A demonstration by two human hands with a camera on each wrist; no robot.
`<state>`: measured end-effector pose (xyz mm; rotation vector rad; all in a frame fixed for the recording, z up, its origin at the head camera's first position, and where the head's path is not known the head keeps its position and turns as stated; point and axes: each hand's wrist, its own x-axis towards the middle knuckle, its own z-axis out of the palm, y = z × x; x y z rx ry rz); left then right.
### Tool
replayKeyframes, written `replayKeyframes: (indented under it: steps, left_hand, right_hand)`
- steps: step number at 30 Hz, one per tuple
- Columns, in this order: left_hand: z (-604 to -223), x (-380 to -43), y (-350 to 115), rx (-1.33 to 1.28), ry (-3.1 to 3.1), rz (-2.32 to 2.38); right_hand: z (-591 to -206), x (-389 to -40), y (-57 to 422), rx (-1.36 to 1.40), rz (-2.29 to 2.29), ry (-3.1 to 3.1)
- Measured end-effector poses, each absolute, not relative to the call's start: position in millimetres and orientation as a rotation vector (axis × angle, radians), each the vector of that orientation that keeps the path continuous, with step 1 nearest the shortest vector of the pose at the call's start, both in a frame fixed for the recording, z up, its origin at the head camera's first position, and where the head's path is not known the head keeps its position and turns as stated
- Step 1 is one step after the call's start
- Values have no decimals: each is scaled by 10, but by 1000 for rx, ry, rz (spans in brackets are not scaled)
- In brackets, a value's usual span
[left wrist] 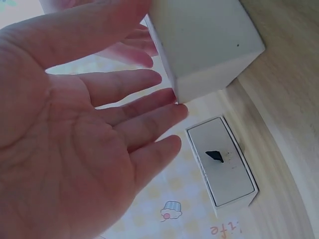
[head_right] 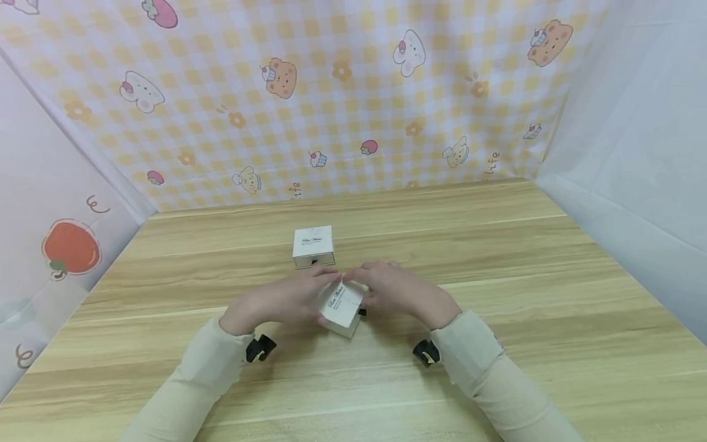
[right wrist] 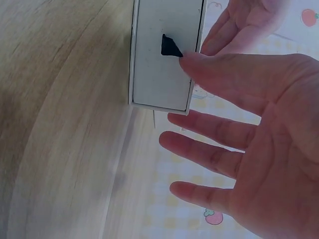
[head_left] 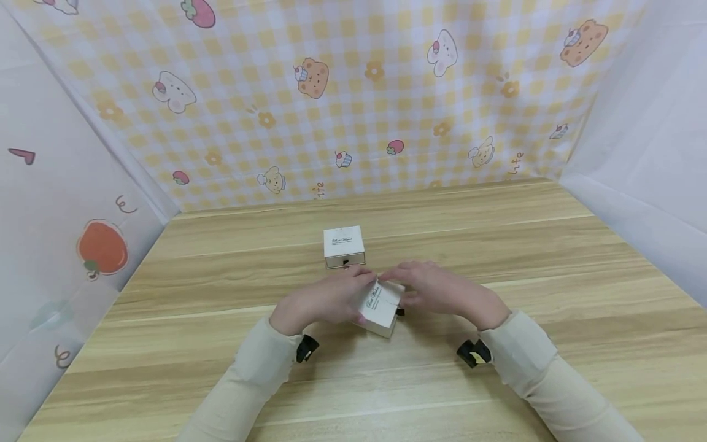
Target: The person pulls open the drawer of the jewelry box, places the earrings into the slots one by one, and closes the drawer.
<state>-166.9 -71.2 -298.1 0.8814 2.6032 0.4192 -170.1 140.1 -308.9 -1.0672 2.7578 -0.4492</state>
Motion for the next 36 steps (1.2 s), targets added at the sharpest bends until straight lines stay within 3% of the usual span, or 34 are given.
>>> replayKeyframes:
  steps: [21, 36]
  left_hand:
    - [-2985, -1464, -615, 680, 2799, 421]
    - [-3054, -1328, -448, 469, 2980, 61]
  right_hand:
    - [-3120, -1704, 1380, -1021, -434, 2735]
    - [-3122, -1702, 1383, -1024, -456, 2750]
